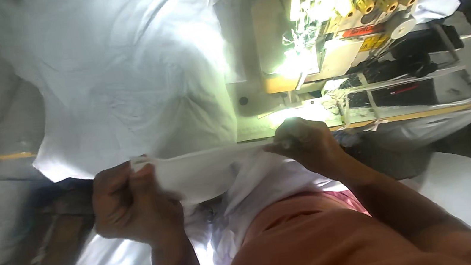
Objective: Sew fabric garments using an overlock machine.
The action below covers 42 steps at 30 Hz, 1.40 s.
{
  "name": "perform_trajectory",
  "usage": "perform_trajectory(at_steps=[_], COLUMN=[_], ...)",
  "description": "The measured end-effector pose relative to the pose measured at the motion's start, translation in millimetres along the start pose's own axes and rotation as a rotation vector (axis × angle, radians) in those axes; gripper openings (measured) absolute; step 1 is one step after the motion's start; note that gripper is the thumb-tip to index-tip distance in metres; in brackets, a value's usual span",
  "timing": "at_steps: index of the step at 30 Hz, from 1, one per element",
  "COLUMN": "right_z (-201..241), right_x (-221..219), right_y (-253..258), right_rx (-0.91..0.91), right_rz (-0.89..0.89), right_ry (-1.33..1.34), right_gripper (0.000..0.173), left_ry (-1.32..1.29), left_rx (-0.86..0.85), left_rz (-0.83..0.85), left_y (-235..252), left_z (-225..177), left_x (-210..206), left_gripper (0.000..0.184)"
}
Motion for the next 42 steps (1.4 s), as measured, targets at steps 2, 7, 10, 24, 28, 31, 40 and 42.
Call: perform_trajectory(at_steps=[2, 7, 10, 24, 28, 31, 40, 42], right_z=[1, 2, 2, 7, 7, 7, 21, 16], right_x=[-1, -3, -2, -7, -9, -10, 8, 17], right_y=[0, 2, 3, -1, -2, -3, -11, -12], right_rx=[-0.007, -0.023, -0.030, -0.001, -0.067, -0.152, 0.093, 0.089], right_rz=[-0.010, -0.012, 0.014, 0.040, 0.082, 0.118, -0.006, -0.097], right_ry=[-0.012, -0.102, -0.132, -0.030, 0.103, 0.203, 0.233, 0.250], right_gripper=[0.016, 0.020, 0.019, 0.017, 0.014, 0.011, 0.015, 0.013], left_ry=[0.018, 0.031, 0.035, 0.056, 0.061, 0.046, 0.009, 0.066], left_rx=[-0.030, -0.057, -0.054, -0.037, -0.050, -0.033, 0.004, -0.212], left_rz=[-0.008, -0.020, -0.022, -0.052, -0.035, -0.031, 0.129, 0.284], left_y=[-1, -4, -5, -10, -14, -16, 52, 86], left_z=[-4, -10, -12, -15, -16, -15, -3, 5], left_x=[3, 7, 6, 13, 14, 9, 2, -35], left_gripper=[0.007, 0.009, 0.010, 0.007, 0.007, 0.009, 0.007, 0.013])
Point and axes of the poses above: each hand's wrist, its own y-axis towards the middle knuckle, its own x-axis out of the back of the hand, z = x × y, the point moved 1 cm from there along y, towards the middle knuckle, and after that the axes turned 7 degrees about -y, right-handed, at the moved point
